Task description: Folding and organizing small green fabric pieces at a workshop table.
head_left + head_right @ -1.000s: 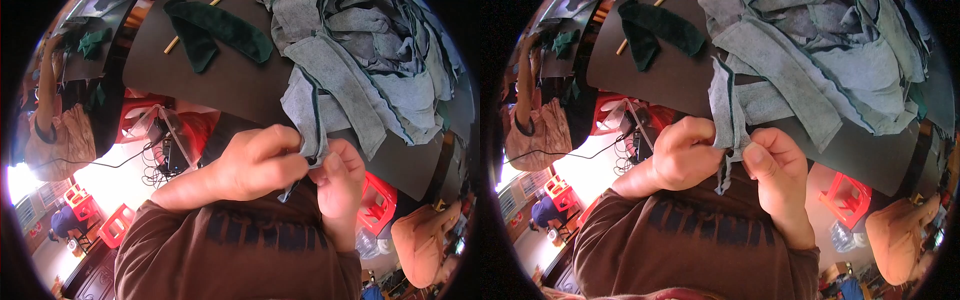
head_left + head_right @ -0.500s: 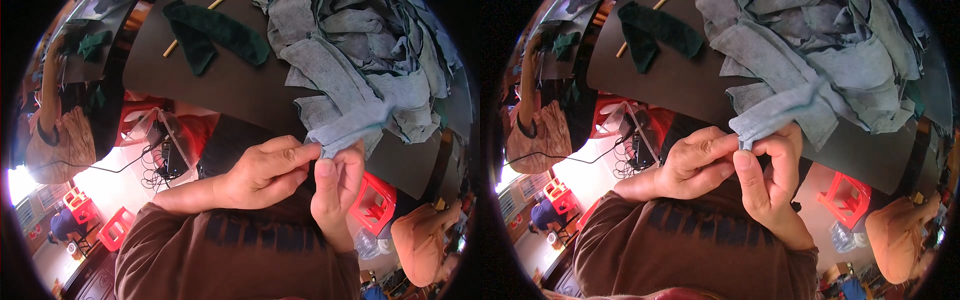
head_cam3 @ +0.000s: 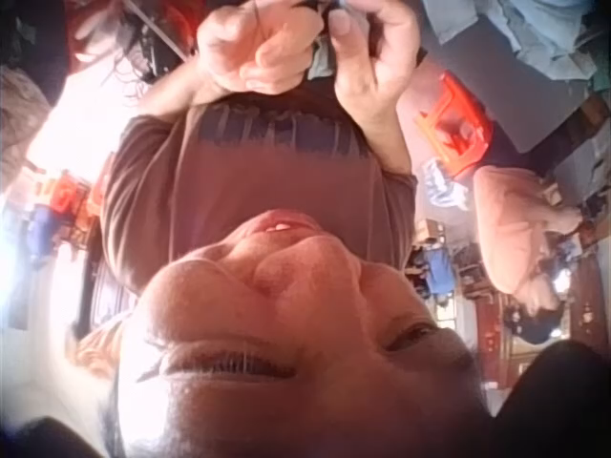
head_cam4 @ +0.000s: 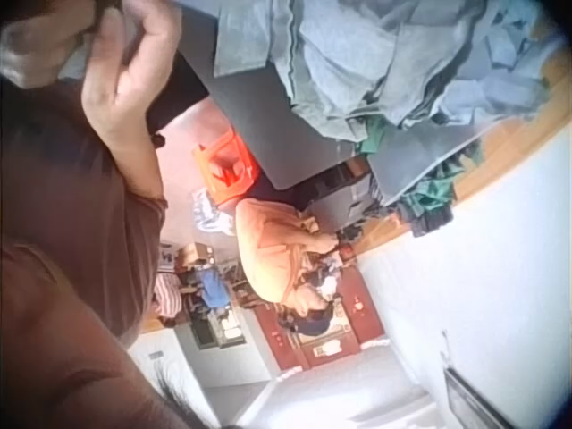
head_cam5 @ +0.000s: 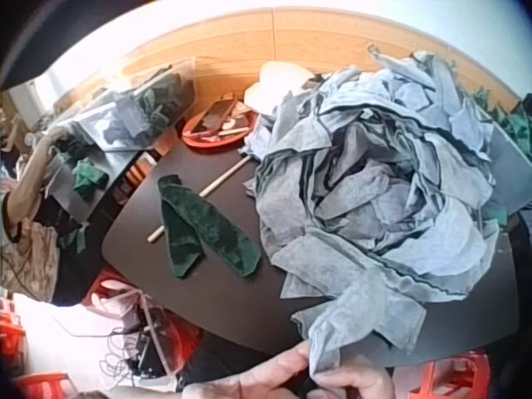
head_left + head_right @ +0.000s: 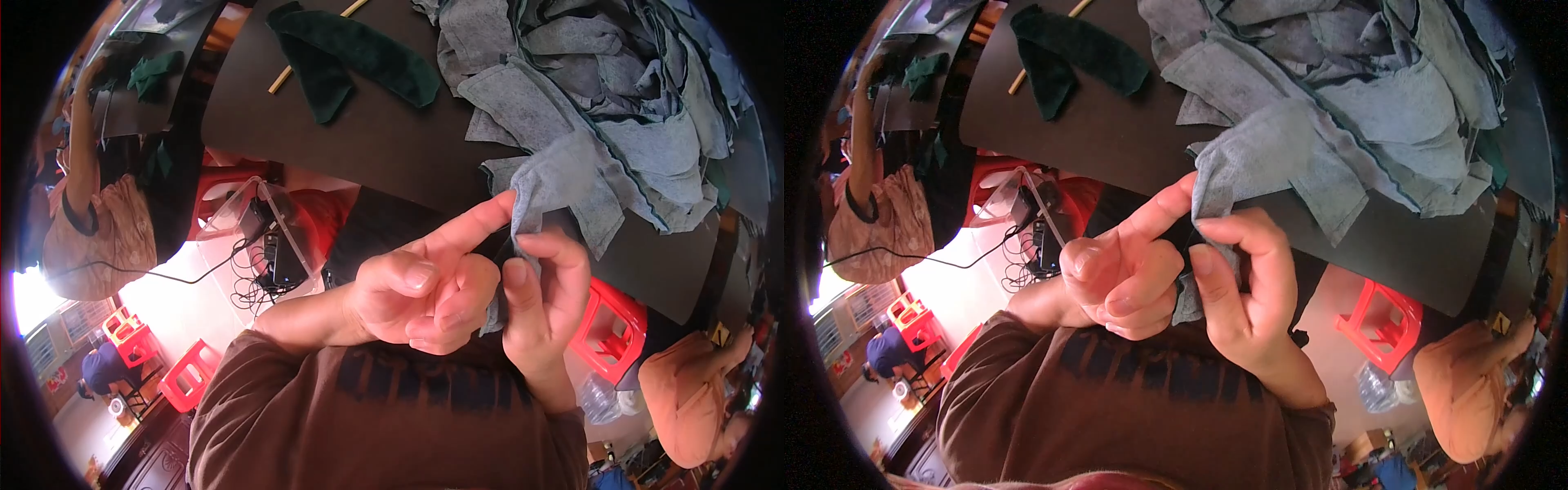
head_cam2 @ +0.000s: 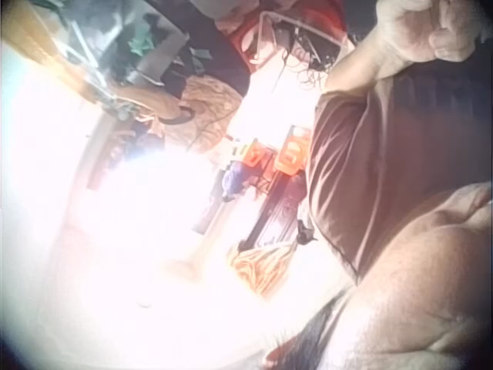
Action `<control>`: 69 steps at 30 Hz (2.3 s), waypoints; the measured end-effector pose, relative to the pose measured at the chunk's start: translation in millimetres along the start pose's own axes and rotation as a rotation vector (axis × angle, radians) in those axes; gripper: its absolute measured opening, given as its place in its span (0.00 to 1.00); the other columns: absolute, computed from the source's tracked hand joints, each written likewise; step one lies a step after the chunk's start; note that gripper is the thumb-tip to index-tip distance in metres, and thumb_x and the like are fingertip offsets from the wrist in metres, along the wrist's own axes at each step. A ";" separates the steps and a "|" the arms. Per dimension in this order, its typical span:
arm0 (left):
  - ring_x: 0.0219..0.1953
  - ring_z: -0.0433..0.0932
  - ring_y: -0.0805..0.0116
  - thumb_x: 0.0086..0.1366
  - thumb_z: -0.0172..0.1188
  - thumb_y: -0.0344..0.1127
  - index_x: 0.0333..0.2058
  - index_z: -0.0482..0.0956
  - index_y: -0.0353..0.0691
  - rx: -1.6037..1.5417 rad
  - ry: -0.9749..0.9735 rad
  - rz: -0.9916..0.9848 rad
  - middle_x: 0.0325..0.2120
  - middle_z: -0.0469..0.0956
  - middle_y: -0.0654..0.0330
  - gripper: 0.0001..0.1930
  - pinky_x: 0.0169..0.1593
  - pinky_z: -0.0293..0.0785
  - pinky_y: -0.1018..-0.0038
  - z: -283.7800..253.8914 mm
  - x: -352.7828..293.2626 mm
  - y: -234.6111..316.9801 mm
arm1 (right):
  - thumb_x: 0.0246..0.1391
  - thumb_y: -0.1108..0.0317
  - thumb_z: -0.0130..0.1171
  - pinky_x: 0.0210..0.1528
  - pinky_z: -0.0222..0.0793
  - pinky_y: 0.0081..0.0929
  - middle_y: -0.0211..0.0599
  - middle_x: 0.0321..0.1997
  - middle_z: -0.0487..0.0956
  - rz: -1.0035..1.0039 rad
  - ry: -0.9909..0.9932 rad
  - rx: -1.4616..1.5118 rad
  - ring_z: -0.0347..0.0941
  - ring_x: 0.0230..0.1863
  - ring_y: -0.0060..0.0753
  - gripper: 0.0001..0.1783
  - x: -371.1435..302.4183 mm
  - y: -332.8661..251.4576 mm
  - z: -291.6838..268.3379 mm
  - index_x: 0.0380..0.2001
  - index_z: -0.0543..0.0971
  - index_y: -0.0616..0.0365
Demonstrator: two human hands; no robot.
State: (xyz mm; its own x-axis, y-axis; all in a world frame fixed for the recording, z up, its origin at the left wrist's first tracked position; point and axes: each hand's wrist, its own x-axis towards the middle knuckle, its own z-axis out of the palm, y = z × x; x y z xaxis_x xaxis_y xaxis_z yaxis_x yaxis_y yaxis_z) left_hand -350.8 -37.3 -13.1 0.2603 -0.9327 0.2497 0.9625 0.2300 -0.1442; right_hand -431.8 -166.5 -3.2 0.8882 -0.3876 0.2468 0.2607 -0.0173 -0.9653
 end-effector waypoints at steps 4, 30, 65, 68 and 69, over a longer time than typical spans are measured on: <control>0.17 0.67 0.72 0.56 0.56 0.26 0.64 0.40 0.51 0.954 0.089 0.021 0.22 0.71 0.58 0.43 0.20 0.66 0.76 -3.7 -9.9 -1.0 | 0.49 0.78 0.56 0.30 0.64 0.21 0.41 0.31 0.74 -0.172 -0.077 -0.240 0.69 0.28 0.31 0.10 6.9 -14.2 -1.8 0.36 0.73 0.63; 0.19 0.74 0.62 0.48 0.59 0.30 0.59 0.58 0.42 2.781 0.117 0.010 0.21 0.72 0.62 0.37 0.20 0.70 0.72 39.1 1.0 23.5 | 0.34 0.81 0.58 0.21 0.67 0.29 0.36 0.24 0.71 -0.304 -0.464 -0.502 0.70 0.22 0.37 0.20 12.7 -17.8 -3.6 0.36 0.70 0.59; 0.54 0.58 0.53 0.61 0.51 0.55 0.60 0.53 0.34 1.656 0.006 -0.139 0.53 0.58 0.47 0.37 0.56 0.53 0.64 -7.1 3.0 11.2 | 0.39 0.75 0.60 0.24 0.65 0.33 0.37 0.20 0.72 -0.218 -0.358 -0.579 0.69 0.20 0.42 0.08 -15.5 -9.3 -16.5 0.24 0.70 0.57; 0.66 0.36 0.58 0.62 0.48 0.56 0.57 0.59 0.33 1.243 -0.057 -0.219 0.64 0.33 0.50 0.34 0.64 0.38 0.63 -4.8 7.4 12.1 | 0.34 0.74 0.60 0.32 0.68 0.37 0.40 0.28 0.73 -0.299 -0.358 -0.624 0.72 0.28 0.45 0.09 -14.5 -10.6 -9.5 0.24 0.72 0.57; 0.66 0.37 0.59 0.62 0.49 0.53 0.57 0.61 0.34 1.106 -0.125 -0.168 0.64 0.33 0.50 0.32 0.64 0.39 0.64 -3.6 7.3 7.5 | 0.35 0.75 0.60 0.39 0.67 0.38 0.41 0.30 0.74 -0.320 -0.332 -0.588 0.72 0.32 0.47 0.09 -12.6 -18.6 -6.0 0.24 0.73 0.57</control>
State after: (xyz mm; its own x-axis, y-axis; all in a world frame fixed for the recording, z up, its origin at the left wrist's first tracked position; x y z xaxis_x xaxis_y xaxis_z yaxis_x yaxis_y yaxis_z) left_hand -341.9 -43.3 -15.9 0.0673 -0.9548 0.2896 0.5093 0.2824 0.8129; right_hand -450.1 -166.8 11.1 0.8948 0.0157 0.4462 0.3626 -0.6086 -0.7058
